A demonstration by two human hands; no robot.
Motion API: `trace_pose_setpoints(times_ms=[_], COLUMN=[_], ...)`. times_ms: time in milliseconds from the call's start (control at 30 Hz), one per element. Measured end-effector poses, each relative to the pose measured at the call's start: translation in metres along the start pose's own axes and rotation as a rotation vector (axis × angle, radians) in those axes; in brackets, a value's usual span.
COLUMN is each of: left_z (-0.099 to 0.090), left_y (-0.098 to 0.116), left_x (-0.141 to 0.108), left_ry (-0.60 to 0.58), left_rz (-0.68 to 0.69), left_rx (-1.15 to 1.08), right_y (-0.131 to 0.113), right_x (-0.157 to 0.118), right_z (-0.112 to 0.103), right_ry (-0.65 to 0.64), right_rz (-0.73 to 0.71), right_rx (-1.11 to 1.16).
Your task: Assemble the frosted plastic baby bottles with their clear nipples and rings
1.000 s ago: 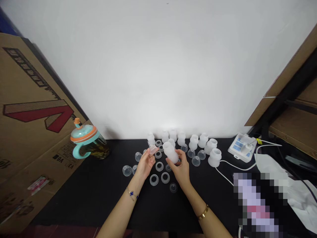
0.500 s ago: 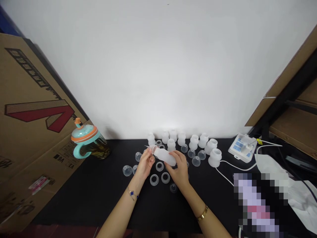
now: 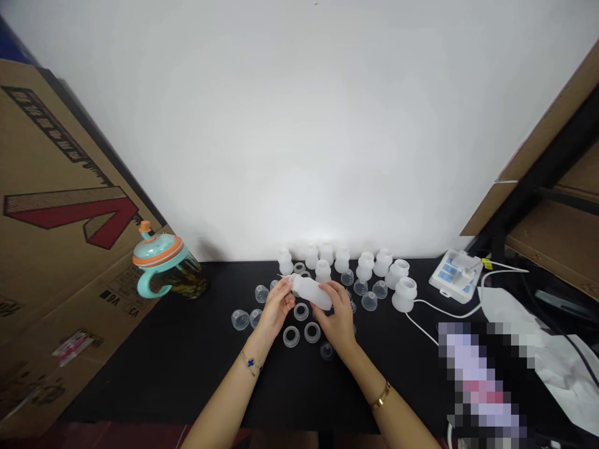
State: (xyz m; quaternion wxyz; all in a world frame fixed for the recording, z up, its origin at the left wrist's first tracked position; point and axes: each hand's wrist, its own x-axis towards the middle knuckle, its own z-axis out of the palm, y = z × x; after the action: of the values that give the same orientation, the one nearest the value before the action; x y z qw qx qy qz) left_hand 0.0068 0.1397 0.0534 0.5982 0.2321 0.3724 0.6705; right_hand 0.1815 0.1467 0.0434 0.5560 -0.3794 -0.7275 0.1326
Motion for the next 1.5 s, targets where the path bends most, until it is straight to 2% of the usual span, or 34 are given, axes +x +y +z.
trace_pose_setpoints(times_ms=[1000, 1500], left_z=[0.0003, 0.0008], left_y=[0.0014, 0.0009], left_x=[-0.0006, -0.0011], left_ry=[0.026, 0.005], left_rz=[0.01, 0.008], left_rx=[0.061, 0.073], right_y=[0.0002, -0.0015], right_x=[-0.0016, -0.0006], right_z=[-0.0002, -0.0002], right_ry=[-0.017, -0.026], right_rz=[-0.021, 0.024], right_rx=[-0.056, -0.039])
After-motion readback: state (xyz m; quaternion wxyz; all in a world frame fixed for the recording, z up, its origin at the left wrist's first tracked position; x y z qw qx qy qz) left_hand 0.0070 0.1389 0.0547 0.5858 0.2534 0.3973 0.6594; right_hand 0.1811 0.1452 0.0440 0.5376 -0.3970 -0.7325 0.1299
